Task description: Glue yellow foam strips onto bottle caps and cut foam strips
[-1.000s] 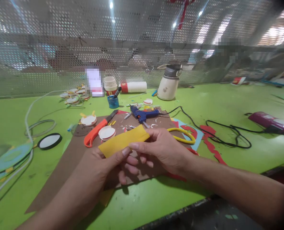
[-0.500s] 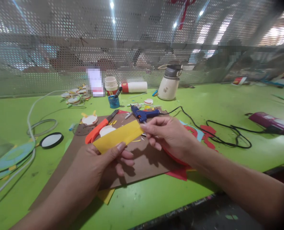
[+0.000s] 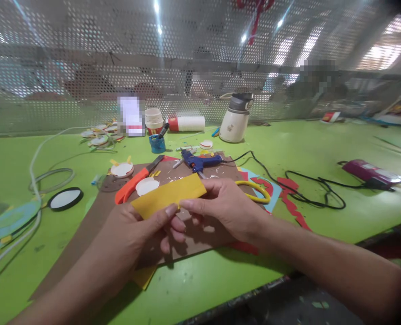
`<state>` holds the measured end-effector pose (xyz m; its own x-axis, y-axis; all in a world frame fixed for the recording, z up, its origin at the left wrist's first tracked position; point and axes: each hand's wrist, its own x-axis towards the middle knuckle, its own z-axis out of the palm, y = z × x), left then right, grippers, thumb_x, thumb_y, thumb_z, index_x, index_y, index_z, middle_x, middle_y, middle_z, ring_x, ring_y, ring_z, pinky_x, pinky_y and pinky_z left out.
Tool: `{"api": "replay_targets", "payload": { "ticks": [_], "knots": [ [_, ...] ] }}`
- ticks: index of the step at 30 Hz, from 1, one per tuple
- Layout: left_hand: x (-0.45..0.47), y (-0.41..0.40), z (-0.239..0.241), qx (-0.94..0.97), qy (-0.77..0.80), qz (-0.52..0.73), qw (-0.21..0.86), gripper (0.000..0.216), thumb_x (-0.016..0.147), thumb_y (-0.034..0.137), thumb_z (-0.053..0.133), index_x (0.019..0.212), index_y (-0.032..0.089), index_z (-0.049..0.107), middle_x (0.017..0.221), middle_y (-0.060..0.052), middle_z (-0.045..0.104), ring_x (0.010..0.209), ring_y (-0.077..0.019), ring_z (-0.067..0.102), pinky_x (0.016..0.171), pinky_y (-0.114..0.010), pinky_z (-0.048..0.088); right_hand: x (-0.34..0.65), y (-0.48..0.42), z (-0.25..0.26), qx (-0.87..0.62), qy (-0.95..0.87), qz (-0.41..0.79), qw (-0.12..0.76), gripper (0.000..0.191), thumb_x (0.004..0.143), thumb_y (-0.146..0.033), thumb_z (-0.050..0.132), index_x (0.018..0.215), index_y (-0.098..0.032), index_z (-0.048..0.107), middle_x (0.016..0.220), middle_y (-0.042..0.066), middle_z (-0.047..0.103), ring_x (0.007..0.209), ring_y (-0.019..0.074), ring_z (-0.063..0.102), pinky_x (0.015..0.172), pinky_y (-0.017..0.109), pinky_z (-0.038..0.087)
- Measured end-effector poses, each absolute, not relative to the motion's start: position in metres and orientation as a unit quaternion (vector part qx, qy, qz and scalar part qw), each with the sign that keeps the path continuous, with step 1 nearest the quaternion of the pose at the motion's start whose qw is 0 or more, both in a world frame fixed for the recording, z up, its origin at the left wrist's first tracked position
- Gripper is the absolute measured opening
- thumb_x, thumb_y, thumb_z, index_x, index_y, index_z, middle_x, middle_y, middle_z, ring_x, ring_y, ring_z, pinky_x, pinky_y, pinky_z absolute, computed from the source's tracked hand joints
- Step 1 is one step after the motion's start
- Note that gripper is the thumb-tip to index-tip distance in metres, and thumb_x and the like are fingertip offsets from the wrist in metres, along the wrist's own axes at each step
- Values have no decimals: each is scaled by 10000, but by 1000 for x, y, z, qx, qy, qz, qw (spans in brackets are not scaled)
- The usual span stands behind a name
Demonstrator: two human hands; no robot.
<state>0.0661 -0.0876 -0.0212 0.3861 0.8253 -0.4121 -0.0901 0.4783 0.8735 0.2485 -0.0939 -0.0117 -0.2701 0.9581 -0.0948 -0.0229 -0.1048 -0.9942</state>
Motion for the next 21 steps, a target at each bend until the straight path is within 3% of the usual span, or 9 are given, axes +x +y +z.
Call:
{"api": "replay_targets", "payload": {
  "ticks": [5, 8, 12, 15, 21],
  "knots": [
    [62, -84, -26, 417, 432, 319, 733, 326, 652, 365, 863, 894, 169, 767, 760, -77, 741, 574, -121, 629, 514, -186, 490, 247, -93, -13, -435, -515, 598, 432, 380, 690, -467, 818, 773, -131, 663, 585, -36, 570, 528, 76, 476, 536, 225, 379],
    [61, -84, -25, 424, 420, 315, 738, 291, 668, 280, 850, 922, 165, 766, 827, -79, 754, 573, -103, 628, 517, -167, 491, 246, -94, -13, -434, -491, 607, 448, 361, 681, -435, 833, 769, -129, 664, 589, -36, 574, 535, 72, 475, 540, 218, 377],
    [62, -86, -19, 442, 356, 355, 743, 245, 671, 170, 759, 913, 141, 780, 865, -114, 770, 705, -190, 698, 569, -216, 544, 244, -94, -15, -426, -470, 625, 455, 285, 708, -368, 820, 761, -141, 657, 588, -43, 565, 521, 70, 464, 522, 220, 363],
    [64, -86, -16, 449, 340, 352, 748, 203, 728, 212, 727, 898, 120, 788, 879, -139, 777, 747, -215, 714, 581, -228, 562, 243, -94, -17, -425, -460, 628, 462, 280, 691, -351, 837, 794, -143, 679, 596, -41, 575, 524, 75, 472, 530, 229, 384],
    [66, -85, -21, 420, 362, 350, 755, 234, 855, 324, 688, 903, 114, 779, 825, -142, 780, 627, -167, 700, 464, -179, 533, 242, -93, -18, -421, -463, 625, 467, 264, 686, -337, 840, 829, -149, 721, 645, -24, 616, 555, 82, 499, 566, 236, 420]
  ]
}}
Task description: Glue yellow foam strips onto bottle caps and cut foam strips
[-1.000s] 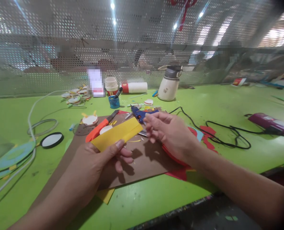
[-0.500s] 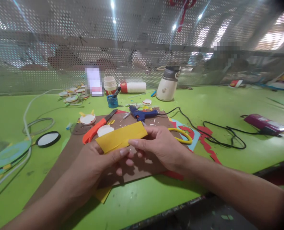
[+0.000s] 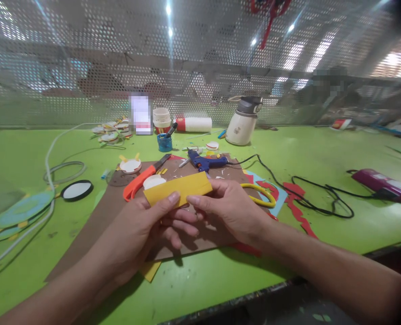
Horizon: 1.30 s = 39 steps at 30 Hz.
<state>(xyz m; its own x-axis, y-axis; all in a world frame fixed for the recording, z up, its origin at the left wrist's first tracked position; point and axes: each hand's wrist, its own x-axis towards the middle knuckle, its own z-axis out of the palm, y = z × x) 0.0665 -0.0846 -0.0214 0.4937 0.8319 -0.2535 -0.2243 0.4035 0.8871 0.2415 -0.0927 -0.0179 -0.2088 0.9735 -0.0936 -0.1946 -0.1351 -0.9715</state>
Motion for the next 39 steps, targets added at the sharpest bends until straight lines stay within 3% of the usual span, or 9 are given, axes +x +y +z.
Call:
{"api": "replay_targets", "payload": {
  "ticks": [7, 20, 24, 29, 34, 39],
  "knots": [
    [67, -86, -18, 427, 371, 346, 748, 215, 864, 274, 683, 796, 94, 779, 742, -126, 772, 490, -103, 624, 447, -157, 527, 241, -93, -16, -415, -458, 634, 465, 237, 694, -311, 836, 825, -143, 732, 625, -25, 615, 551, 82, 502, 568, 236, 441],
    [69, -86, -21, 456, 389, 348, 721, 244, 796, 351, 746, 725, 119, 772, 616, -105, 737, 530, -162, 657, 514, -239, 567, 242, -93, -20, -393, -446, 659, 461, 250, 692, -322, 847, 810, -137, 728, 653, -23, 630, 556, 69, 520, 564, 214, 439],
    [66, -87, -23, 446, 387, 355, 725, 216, 787, 337, 757, 787, 121, 776, 721, -106, 764, 506, -134, 637, 473, -212, 534, 242, -92, -19, -424, -453, 639, 455, 334, 714, -443, 816, 718, -134, 688, 614, -22, 604, 536, 73, 518, 531, 215, 423],
    [65, -87, -23, 453, 383, 348, 726, 228, 817, 317, 728, 902, 113, 779, 837, -131, 774, 651, -166, 695, 507, -185, 525, 241, -91, -20, -425, -457, 623, 471, 390, 669, -488, 833, 673, -139, 659, 581, -27, 612, 498, 74, 536, 515, 221, 447],
    [68, -85, -19, 447, 383, 350, 728, 199, 833, 275, 707, 892, 100, 783, 866, -147, 780, 662, -153, 697, 566, -187, 542, 242, -91, -20, -426, -464, 621, 467, 381, 654, -479, 846, 679, -132, 689, 576, -14, 642, 509, 81, 554, 528, 223, 462],
    [66, -82, -25, 467, 393, 349, 711, 212, 809, 313, 740, 872, 114, 781, 887, -143, 784, 735, -202, 729, 657, -251, 581, 242, -92, -18, -441, -462, 616, 460, 393, 661, -494, 837, 683, -121, 716, 594, 16, 668, 525, 95, 569, 527, 234, 476]
  ]
}}
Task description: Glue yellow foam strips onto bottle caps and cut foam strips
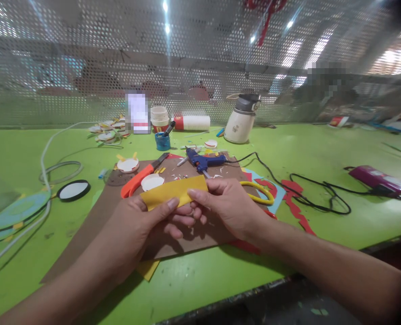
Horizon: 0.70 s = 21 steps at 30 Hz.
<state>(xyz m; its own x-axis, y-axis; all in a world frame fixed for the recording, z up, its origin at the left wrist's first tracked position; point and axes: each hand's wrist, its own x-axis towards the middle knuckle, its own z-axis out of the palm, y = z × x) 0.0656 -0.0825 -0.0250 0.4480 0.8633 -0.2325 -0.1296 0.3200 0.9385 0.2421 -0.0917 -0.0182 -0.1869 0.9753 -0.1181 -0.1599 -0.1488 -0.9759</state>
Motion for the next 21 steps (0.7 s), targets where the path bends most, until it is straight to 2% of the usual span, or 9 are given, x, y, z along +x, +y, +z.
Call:
{"api": "replay_targets", "payload": {
  "ticks": [7, 13, 21],
  "knots": [
    [64, -83, -29, 504, 418, 351, 670, 276, 806, 372, 729, 931, 129, 770, 947, -140, 777, 796, -260, 731, 741, -363, 598, 241, -90, -20, -434, -456, 625, 461, 298, 703, -407, 821, 673, -129, 719, 587, 5, 674, 519, 85, 577, 550, 229, 492],
    [63, -85, -29, 515, 443, 351, 644, 296, 800, 400, 730, 940, 141, 759, 911, -128, 778, 782, -270, 731, 776, -397, 586, 241, -91, -17, -447, -447, 631, 450, 314, 627, -384, 872, 637, -121, 701, 563, -2, 669, 504, 78, 579, 531, 213, 479],
    [60, -85, -37, 497, 467, 335, 650, 315, 772, 420, 756, 933, 149, 754, 880, -120, 766, 721, -212, 705, 667, -302, 562, 244, -91, -18, -455, -461, 636, 419, 343, 626, -409, 875, 716, -124, 707, 598, -8, 666, 473, 54, 535, 466, 180, 412]
  ]
}}
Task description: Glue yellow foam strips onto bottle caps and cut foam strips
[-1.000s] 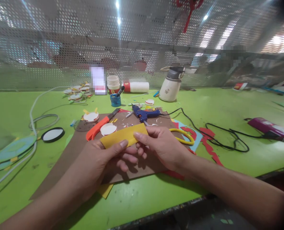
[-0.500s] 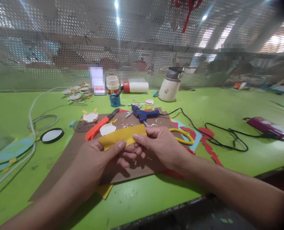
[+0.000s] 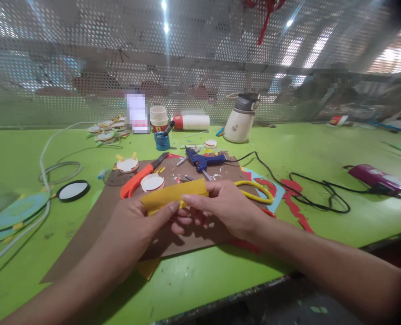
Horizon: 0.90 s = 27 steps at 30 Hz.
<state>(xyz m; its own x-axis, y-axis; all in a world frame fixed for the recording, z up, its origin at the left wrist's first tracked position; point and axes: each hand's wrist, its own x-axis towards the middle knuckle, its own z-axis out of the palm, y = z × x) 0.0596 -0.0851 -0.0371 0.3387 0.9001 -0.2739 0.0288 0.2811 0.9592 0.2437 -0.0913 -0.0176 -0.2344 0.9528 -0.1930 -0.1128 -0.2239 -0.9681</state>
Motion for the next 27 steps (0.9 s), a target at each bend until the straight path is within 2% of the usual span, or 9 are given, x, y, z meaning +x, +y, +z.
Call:
{"api": "replay_targets", "payload": {
  "ticks": [7, 11, 15, 18, 21, 27],
  "knots": [
    [61, -83, -28, 474, 423, 318, 704, 272, 760, 347, 755, 899, 113, 766, 852, -139, 765, 724, -213, 699, 669, -296, 572, 243, -91, -19, -482, -457, 621, 416, 210, 740, -294, 796, 726, -116, 685, 523, -21, 620, 462, 62, 525, 464, 179, 413],
    [62, -83, -21, 468, 381, 307, 736, 319, 792, 378, 710, 917, 91, 768, 876, -168, 761, 717, -235, 698, 592, -298, 576, 243, -90, -21, -474, -462, 617, 427, 291, 689, -359, 838, 741, -119, 682, 510, -34, 596, 449, 60, 508, 455, 182, 417],
    [64, -84, -23, 445, 392, 317, 740, 257, 773, 337, 759, 872, 99, 770, 787, -133, 761, 593, -153, 663, 492, -193, 515, 242, -91, -21, -474, -472, 611, 424, 207, 742, -292, 795, 764, -113, 694, 514, -39, 594, 445, 52, 501, 448, 167, 411],
    [67, -84, -25, 444, 391, 324, 738, 234, 759, 320, 780, 801, 90, 770, 765, -132, 763, 570, -133, 655, 461, -160, 491, 242, -92, -21, -480, -467, 611, 422, 127, 785, -229, 746, 756, -117, 695, 512, -35, 602, 447, 54, 515, 444, 159, 416],
    [68, -84, -25, 447, 390, 332, 734, 237, 717, 326, 813, 773, 99, 774, 753, -120, 766, 568, -141, 663, 463, -171, 511, 241, -93, -20, -479, -449, 626, 422, 108, 781, -215, 751, 777, -121, 699, 530, -28, 620, 447, 56, 529, 450, 160, 442],
    [68, -86, -27, 463, 394, 338, 719, 229, 712, 343, 813, 734, 119, 769, 714, -97, 756, 595, -163, 683, 540, -218, 568, 241, -91, -17, -483, -443, 637, 406, 143, 802, -172, 728, 686, -120, 662, 487, -30, 602, 417, 50, 520, 424, 149, 437]
  ]
}}
